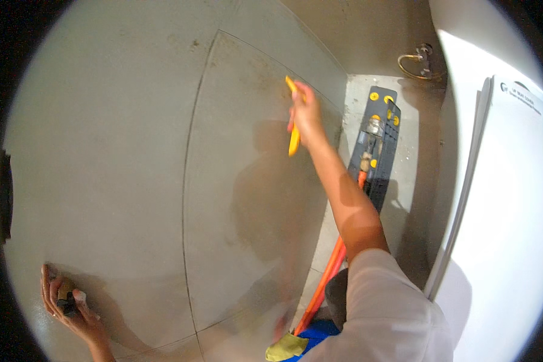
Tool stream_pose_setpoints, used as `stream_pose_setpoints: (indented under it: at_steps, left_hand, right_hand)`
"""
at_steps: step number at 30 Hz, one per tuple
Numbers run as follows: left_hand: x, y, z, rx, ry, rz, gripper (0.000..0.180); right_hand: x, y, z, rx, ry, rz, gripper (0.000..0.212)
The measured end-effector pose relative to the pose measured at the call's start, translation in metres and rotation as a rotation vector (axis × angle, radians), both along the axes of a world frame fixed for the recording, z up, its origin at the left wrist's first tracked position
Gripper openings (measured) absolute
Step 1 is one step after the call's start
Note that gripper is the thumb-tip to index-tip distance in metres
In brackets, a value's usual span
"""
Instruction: The person cleans a bathroom by mopping the floor with a flat mop, then uses a sponge and a scraper to scrub and scrape the tiled walls. The person dips the sponge into a bucket of soapy water and scrubs the wall tiles near the toilet.
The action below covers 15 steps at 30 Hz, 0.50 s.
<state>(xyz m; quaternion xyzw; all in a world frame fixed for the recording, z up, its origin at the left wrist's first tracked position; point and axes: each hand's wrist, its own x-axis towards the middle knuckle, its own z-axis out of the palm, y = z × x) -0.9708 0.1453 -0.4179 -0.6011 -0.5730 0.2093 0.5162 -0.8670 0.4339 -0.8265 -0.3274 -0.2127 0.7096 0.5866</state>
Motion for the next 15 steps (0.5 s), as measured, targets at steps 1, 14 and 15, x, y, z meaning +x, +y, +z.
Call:
stream_pose_setpoints:
  at_steps: [1,14,15]
  left_hand:
    - [-0.002,0.001,0.002,0.011,-0.017,-0.01,0.041]
    - [-0.004,-0.007,0.005,-0.062,0.099,0.018,0.039]
    - [-0.004,-0.006,0.002,-0.06,0.097,0.012,0.039]
  right_hand:
    - [0.003,0.017,-0.003,-0.001,0.001,-0.013,0.032]
    - [0.008,0.005,-0.042,-0.096,-0.028,0.15,0.033]
    - [0.005,-0.015,-0.03,-0.078,-0.032,0.159,0.032]
